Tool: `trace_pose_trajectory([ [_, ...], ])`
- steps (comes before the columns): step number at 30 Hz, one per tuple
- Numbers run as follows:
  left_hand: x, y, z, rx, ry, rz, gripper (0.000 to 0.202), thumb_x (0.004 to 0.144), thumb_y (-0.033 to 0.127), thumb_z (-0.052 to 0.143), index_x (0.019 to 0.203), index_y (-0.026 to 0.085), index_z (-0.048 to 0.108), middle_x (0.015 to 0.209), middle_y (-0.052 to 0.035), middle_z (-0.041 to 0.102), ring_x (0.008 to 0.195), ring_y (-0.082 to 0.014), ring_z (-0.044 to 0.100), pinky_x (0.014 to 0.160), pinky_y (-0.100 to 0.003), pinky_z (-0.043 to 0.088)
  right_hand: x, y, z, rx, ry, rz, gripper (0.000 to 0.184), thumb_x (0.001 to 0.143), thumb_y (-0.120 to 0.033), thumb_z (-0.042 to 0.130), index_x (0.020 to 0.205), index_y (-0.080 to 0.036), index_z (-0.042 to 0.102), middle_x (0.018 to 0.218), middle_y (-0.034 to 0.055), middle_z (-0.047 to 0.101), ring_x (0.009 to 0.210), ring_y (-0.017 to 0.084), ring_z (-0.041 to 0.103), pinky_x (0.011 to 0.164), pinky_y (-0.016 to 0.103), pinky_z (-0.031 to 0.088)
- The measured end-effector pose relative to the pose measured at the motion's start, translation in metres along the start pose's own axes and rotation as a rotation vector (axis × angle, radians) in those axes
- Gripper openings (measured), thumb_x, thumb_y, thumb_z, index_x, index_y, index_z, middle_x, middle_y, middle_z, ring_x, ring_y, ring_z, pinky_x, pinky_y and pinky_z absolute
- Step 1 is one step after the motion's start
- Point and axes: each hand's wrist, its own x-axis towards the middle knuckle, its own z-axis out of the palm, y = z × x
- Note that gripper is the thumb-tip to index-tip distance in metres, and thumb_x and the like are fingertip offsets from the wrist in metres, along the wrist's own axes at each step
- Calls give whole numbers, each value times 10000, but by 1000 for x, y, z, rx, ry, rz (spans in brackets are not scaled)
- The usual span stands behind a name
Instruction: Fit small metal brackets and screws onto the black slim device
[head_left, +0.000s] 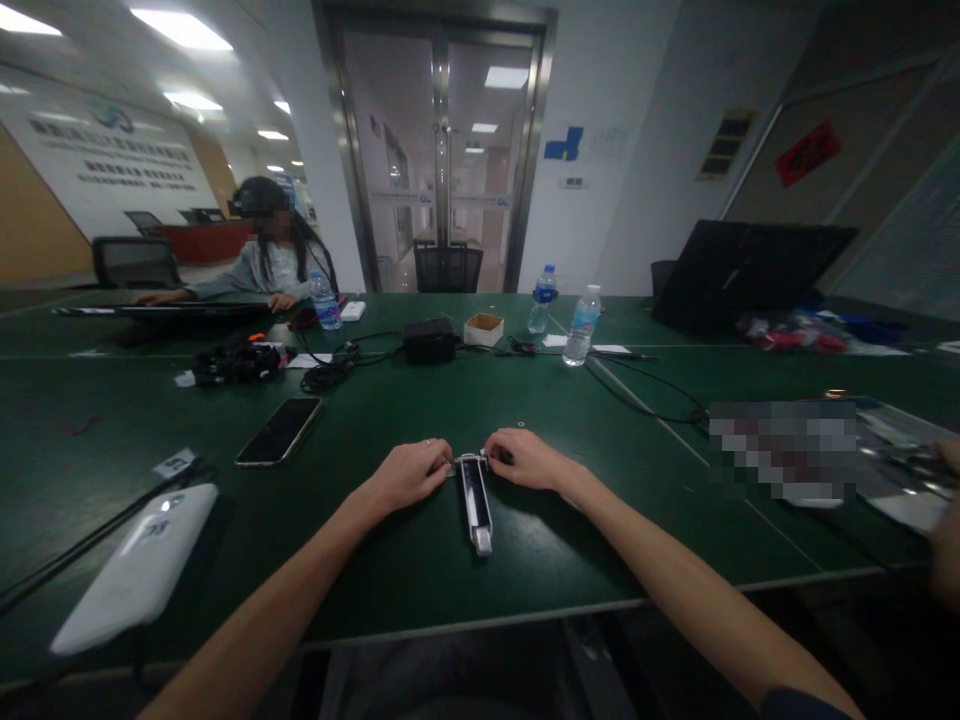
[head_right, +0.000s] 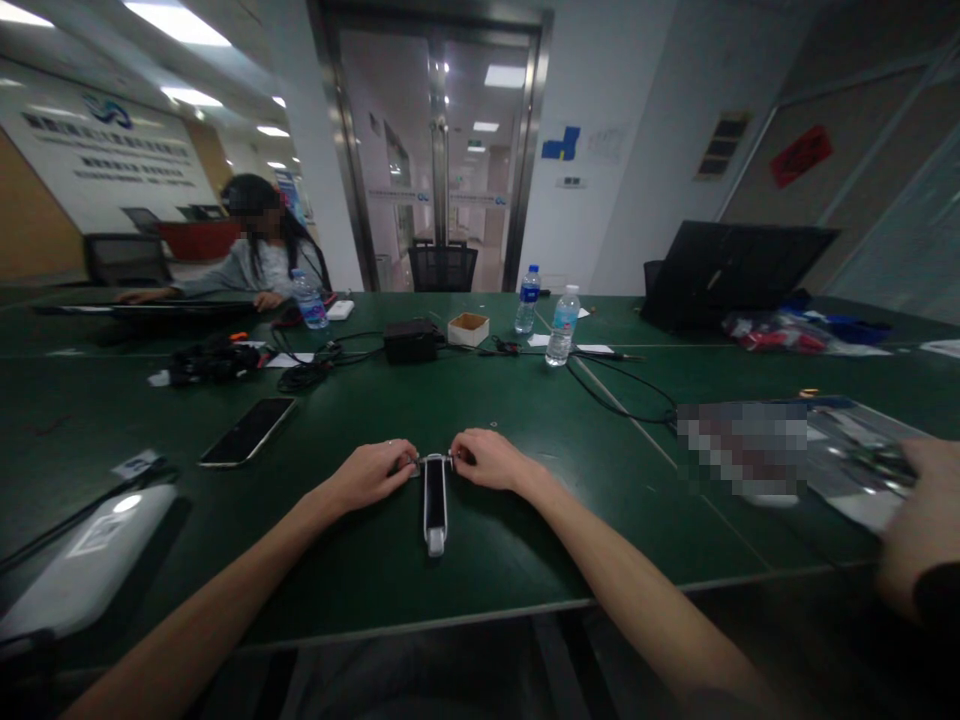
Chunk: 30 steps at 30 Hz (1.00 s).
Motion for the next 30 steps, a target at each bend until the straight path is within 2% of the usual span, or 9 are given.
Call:
trace_pose_trajectory([
  [17, 2, 1, -1, 33, -34, -7, 175, 925, 301, 446, 1014, 187, 544, 856, -20, 603, 731, -162, 564, 629, -256, 408, -1, -1, -1, 1, -20, 9, 108, 830, -160, 564, 924, -149, 615, 818, 31, 593, 683, 119, 523, 645, 237, 386],
  [30, 1, 2, -1, 21, -27, -8, 167, 935, 296, 440, 1001, 180, 539, 884, -25, 601, 753, -153, 568, 654, -253, 415, -1, 4, 2, 0, -25, -4, 126, 847, -177, 550, 954, -156, 613, 835, 34, 592, 717, 126, 536, 666, 243, 407],
])
